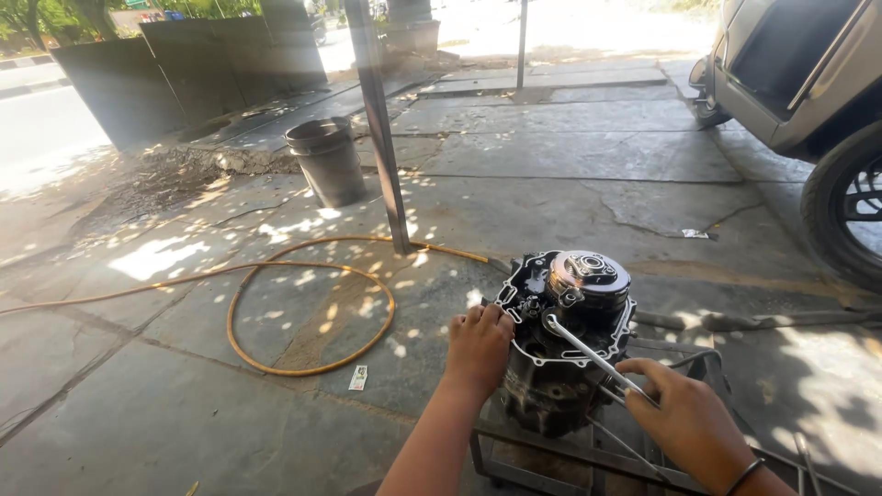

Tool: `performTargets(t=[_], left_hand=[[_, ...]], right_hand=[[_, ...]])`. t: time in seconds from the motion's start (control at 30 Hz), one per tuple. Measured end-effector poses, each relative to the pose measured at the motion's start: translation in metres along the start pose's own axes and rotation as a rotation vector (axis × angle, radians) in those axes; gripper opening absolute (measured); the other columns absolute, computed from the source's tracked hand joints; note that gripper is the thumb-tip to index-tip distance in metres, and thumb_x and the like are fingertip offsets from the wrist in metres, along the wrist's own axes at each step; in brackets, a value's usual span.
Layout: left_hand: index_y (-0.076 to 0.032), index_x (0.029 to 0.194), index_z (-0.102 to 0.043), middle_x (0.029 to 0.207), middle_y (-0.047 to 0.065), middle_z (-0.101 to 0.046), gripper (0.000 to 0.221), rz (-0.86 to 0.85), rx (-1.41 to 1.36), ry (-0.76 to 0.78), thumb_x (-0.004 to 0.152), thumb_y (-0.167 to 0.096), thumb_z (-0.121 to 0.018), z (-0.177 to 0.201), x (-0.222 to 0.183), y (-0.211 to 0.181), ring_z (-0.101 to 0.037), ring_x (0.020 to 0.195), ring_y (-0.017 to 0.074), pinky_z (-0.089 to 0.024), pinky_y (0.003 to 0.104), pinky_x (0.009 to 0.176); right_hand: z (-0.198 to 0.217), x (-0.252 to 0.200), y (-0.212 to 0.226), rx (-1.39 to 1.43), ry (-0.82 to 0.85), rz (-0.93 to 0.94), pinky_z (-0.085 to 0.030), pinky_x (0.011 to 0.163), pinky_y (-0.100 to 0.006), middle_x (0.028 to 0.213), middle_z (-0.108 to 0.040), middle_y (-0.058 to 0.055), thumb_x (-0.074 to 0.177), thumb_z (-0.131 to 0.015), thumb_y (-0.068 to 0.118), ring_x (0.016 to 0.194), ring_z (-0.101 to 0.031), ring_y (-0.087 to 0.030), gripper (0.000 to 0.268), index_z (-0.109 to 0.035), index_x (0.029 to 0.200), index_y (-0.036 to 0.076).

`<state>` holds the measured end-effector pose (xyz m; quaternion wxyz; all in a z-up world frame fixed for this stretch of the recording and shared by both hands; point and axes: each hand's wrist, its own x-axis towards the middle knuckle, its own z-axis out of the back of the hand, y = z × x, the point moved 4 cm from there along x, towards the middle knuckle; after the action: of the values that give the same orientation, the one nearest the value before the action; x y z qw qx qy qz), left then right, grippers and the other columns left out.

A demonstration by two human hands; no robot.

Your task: Repairing a motorcycle engine using various wrenches and pliers.

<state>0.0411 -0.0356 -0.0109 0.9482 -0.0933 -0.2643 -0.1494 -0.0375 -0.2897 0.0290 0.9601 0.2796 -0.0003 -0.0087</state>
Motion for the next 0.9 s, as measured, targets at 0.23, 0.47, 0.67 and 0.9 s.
performTargets(t=[0.23,0.47,0.67,0.9], left_hand=[[-0.013,0.104,-0.067,0.115,0.006,-0.061,0.016,0.054,0.017,-0.042,0.094,-0.023,-0.06,-0.004,-0.001,-0.002,-0.055,0.117,0.0274,-0.04,0.052,0.098],[-0.01,0.105,-0.066,0.116,0.009,-0.061,0.022,0.109,-0.014,0.027,0.096,-0.03,-0.062,-0.006,0.002,0.002,-0.056,0.116,0.0304,-0.044,0.052,0.092],[-0.018,0.106,-0.073,0.118,0.004,-0.067,0.017,0.204,-0.191,0.107,0.093,-0.022,-0.064,0.004,0.001,0.008,-0.063,0.115,0.0266,-0.045,0.051,0.093],[-0.018,0.112,-0.073,0.123,0.004,-0.067,0.022,0.228,-0.324,0.188,0.091,-0.022,-0.067,0.016,0.002,0.019,-0.066,0.11,0.0294,-0.051,0.047,0.093]], right_hand=[[-0.006,0.007,0.007,0.044,-0.02,0.057,-0.053,0.064,-0.041,0.065,-0.068,-0.007,0.088,-0.068,0.03,0.059,-0.068,-0.021,0.038,-0.068,0.126,0.024],[-0.011,0.006,0.012,0.056,-0.034,0.105,-0.051,0.06,-0.038,0.062,-0.063,-0.005,0.085,-0.064,0.027,0.057,-0.063,-0.018,0.039,-0.07,0.123,0.023],[-0.012,0.008,0.006,0.06,0.056,0.023,-0.047,0.058,-0.038,0.066,-0.06,-0.005,0.088,-0.066,0.026,0.056,-0.055,-0.015,0.038,-0.071,0.126,0.02],[-0.027,0.023,-0.014,0.4,0.268,-0.193,-0.048,0.053,-0.026,0.074,-0.068,-0.003,0.094,-0.065,0.016,0.055,-0.053,-0.011,0.038,-0.068,0.132,0.015]])
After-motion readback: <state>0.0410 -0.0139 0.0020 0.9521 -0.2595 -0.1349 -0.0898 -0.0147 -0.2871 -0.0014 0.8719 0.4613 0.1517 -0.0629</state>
